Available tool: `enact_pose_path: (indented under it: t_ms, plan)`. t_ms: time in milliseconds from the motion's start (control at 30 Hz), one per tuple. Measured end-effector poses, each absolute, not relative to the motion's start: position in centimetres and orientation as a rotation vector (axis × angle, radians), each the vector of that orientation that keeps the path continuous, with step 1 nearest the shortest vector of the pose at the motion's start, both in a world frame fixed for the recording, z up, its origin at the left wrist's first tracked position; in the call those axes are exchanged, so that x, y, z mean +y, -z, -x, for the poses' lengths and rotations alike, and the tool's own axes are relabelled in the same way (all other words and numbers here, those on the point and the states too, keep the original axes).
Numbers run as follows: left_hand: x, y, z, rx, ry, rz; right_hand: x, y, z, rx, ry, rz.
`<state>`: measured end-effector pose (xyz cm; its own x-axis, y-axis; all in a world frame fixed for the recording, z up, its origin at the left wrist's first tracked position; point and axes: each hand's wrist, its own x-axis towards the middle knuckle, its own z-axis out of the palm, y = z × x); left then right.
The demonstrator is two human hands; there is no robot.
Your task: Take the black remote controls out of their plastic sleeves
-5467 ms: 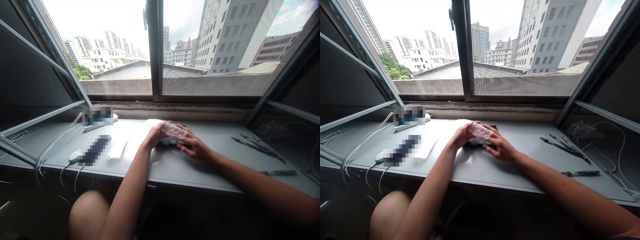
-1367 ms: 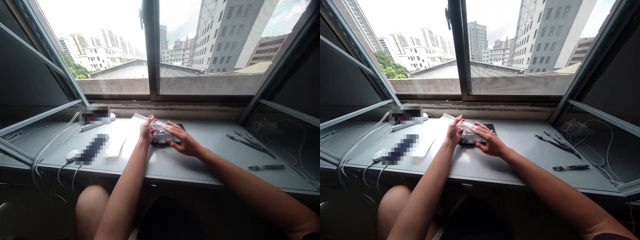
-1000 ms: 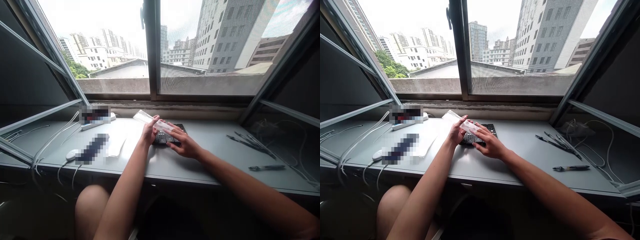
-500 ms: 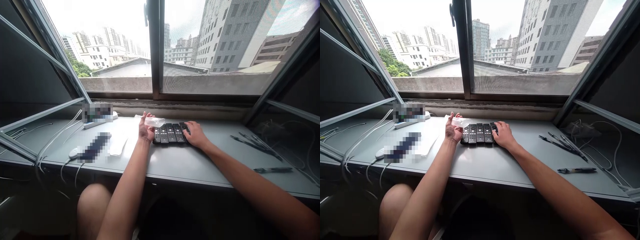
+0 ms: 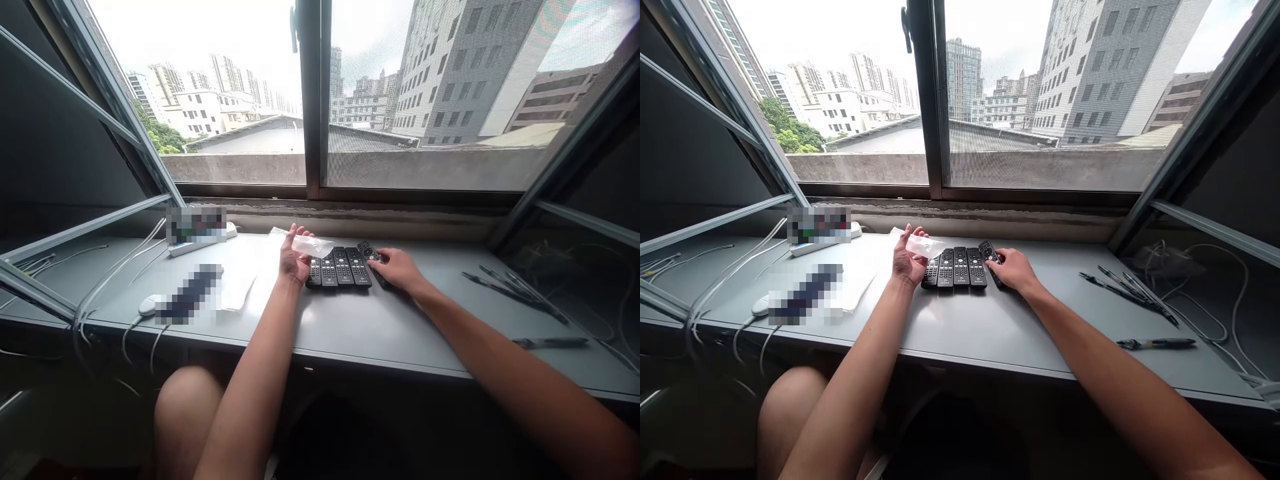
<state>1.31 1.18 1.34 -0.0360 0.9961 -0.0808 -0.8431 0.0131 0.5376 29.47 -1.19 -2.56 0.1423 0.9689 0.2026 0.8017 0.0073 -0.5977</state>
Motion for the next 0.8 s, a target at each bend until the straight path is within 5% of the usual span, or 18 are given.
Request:
enact_pose_path:
  t_ms: [133, 533, 800]
  plan:
    - [1.3, -1.1, -1.4, 0.543, -1.533, -0.392, -1.7, 2.0, -28.7, -1.571, -0.504, 1.641]
    - [1.5, -0.9, -1.5, 0.575, -1.519, -0.429, -3.7, -0.5, -27.3, -0.74, -1.85, 0.694]
    - [1.5, -0.9, -1.7, 0.584, -1.514, -0.435, -4.1, 0.1, -27.3, -0.709, -2.01, 0.695]
